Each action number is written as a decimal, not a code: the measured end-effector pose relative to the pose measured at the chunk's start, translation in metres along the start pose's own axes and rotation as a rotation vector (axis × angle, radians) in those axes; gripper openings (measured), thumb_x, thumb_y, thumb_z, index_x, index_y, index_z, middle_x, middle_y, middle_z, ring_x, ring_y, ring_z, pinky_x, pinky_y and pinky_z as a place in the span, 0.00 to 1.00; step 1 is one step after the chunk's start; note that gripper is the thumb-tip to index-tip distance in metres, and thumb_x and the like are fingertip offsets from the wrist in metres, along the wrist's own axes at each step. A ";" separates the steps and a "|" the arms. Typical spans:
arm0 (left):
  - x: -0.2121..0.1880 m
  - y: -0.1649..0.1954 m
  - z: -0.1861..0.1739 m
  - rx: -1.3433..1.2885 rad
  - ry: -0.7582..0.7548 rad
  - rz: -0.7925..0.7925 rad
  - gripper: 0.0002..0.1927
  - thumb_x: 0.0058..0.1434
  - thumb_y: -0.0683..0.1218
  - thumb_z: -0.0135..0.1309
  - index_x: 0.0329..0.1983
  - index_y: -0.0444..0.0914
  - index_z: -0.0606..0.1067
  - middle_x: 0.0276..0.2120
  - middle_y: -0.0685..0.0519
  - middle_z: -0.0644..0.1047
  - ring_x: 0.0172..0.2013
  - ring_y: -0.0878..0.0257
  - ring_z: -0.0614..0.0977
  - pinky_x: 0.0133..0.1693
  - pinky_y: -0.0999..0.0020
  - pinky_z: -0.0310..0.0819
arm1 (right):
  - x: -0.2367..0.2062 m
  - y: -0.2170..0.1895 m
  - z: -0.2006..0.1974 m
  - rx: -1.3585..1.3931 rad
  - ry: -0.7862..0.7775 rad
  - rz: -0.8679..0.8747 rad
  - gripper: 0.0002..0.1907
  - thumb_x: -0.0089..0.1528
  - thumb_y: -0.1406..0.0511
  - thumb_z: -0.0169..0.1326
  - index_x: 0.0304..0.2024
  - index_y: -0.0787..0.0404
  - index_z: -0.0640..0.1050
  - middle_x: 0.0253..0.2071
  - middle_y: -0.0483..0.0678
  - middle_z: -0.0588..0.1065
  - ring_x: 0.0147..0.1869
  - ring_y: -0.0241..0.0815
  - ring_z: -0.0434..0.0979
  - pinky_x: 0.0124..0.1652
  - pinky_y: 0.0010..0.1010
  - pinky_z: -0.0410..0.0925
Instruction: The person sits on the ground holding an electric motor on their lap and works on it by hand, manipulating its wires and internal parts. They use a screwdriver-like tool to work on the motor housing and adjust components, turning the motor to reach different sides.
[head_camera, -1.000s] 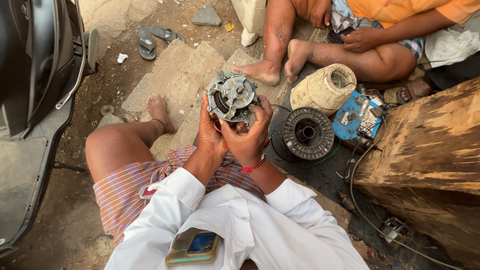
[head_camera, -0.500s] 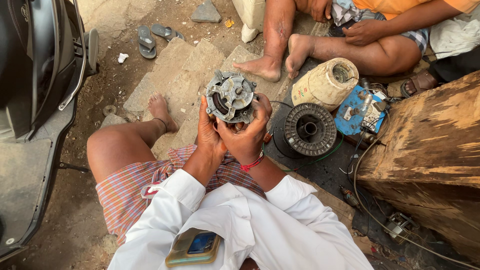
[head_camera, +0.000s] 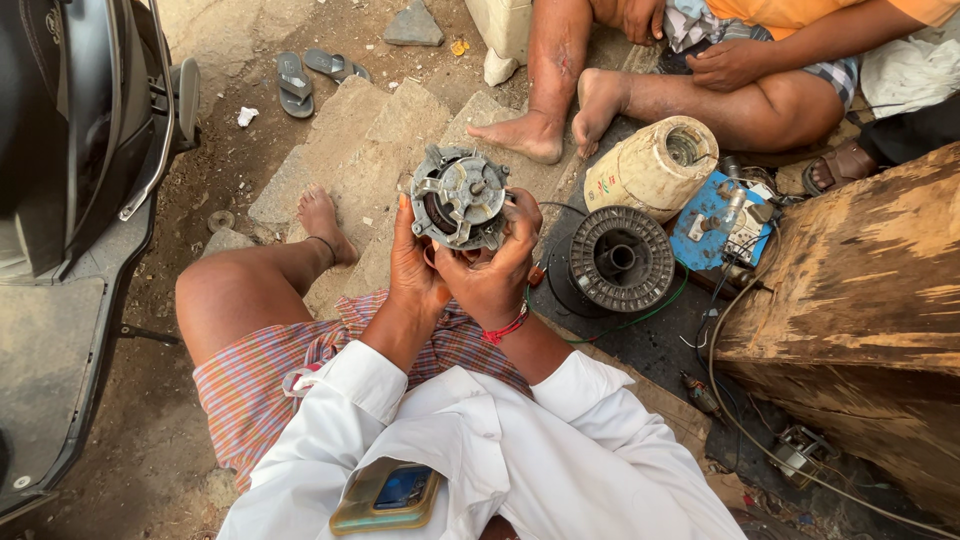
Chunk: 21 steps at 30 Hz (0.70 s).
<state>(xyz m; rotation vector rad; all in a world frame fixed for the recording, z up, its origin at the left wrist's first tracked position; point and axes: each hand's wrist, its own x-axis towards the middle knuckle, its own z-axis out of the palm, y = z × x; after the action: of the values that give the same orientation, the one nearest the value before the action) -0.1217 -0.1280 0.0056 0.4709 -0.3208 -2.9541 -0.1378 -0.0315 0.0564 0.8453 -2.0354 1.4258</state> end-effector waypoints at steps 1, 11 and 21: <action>0.000 0.000 0.000 0.004 -0.008 -0.005 0.34 0.66 0.69 0.47 0.62 0.40 0.73 0.55 0.47 0.78 0.54 0.52 0.81 0.58 0.51 0.77 | 0.000 0.001 0.000 0.001 0.001 0.000 0.51 0.54 0.69 0.72 0.68 0.65 0.51 0.67 0.61 0.58 0.69 0.56 0.69 0.65 0.43 0.70; -0.002 0.001 -0.003 0.018 0.032 -0.027 0.34 0.66 0.69 0.48 0.61 0.39 0.73 0.54 0.47 0.79 0.54 0.53 0.81 0.57 0.53 0.77 | 0.000 0.002 -0.002 -0.043 -0.006 -0.034 0.51 0.54 0.69 0.73 0.67 0.65 0.52 0.66 0.63 0.60 0.68 0.59 0.68 0.65 0.47 0.68; 0.000 -0.004 -0.014 0.025 -0.003 -0.035 0.33 0.66 0.68 0.48 0.62 0.40 0.73 0.56 0.48 0.78 0.55 0.53 0.80 0.59 0.53 0.76 | -0.006 0.002 -0.010 -0.054 -0.057 0.013 0.51 0.55 0.68 0.73 0.68 0.63 0.52 0.67 0.62 0.60 0.69 0.60 0.68 0.66 0.46 0.68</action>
<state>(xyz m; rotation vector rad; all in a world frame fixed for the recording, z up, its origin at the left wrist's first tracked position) -0.1173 -0.1269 -0.0080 0.4794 -0.3531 -2.9885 -0.1345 -0.0203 0.0542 0.8608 -2.1154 1.3617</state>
